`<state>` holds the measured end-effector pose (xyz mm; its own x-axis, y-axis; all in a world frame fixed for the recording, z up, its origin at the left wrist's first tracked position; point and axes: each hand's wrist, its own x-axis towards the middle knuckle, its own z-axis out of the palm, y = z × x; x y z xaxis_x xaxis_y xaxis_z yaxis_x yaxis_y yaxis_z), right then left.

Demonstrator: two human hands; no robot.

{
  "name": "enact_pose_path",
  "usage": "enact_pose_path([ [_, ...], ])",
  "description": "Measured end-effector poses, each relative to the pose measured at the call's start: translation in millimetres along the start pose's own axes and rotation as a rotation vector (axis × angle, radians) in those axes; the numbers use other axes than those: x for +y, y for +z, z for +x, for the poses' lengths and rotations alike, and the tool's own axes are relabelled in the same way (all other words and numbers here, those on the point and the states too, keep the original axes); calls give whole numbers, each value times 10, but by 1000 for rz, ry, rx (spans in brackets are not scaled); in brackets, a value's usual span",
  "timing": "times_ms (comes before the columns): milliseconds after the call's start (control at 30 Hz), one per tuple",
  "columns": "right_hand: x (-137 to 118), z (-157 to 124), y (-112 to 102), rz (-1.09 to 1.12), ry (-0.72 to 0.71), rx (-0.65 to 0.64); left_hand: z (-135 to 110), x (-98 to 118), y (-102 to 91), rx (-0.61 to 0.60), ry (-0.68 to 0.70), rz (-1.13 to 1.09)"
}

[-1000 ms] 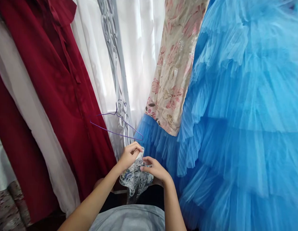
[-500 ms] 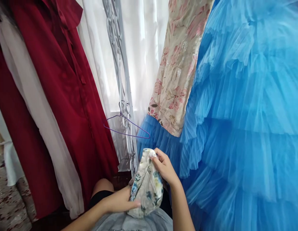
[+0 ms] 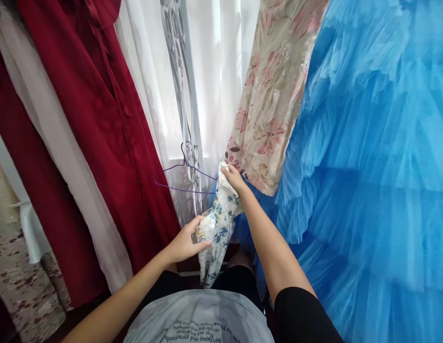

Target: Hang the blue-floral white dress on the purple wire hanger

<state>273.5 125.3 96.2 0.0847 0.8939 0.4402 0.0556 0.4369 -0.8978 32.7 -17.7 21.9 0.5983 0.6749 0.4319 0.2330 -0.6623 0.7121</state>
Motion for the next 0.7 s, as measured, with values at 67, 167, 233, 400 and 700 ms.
enact_pose_path([
  [67,-47,108,176,-21,69,-129,0,-50,65,85,-16,-32],
  [167,-108,156,342,-47,176,-314,-39,-160,-50,253,-37,-67],
  [233,-150,165,371,-43,236,-391,-94,-240,-245,351,-39,-36],
  [400,-256,196,261,-8,310,-464,-294,-633,-795,233,-95,466],
  [700,-393,206,105,4,343,-587,-116,-1467,-1825,111,-217,827],
])
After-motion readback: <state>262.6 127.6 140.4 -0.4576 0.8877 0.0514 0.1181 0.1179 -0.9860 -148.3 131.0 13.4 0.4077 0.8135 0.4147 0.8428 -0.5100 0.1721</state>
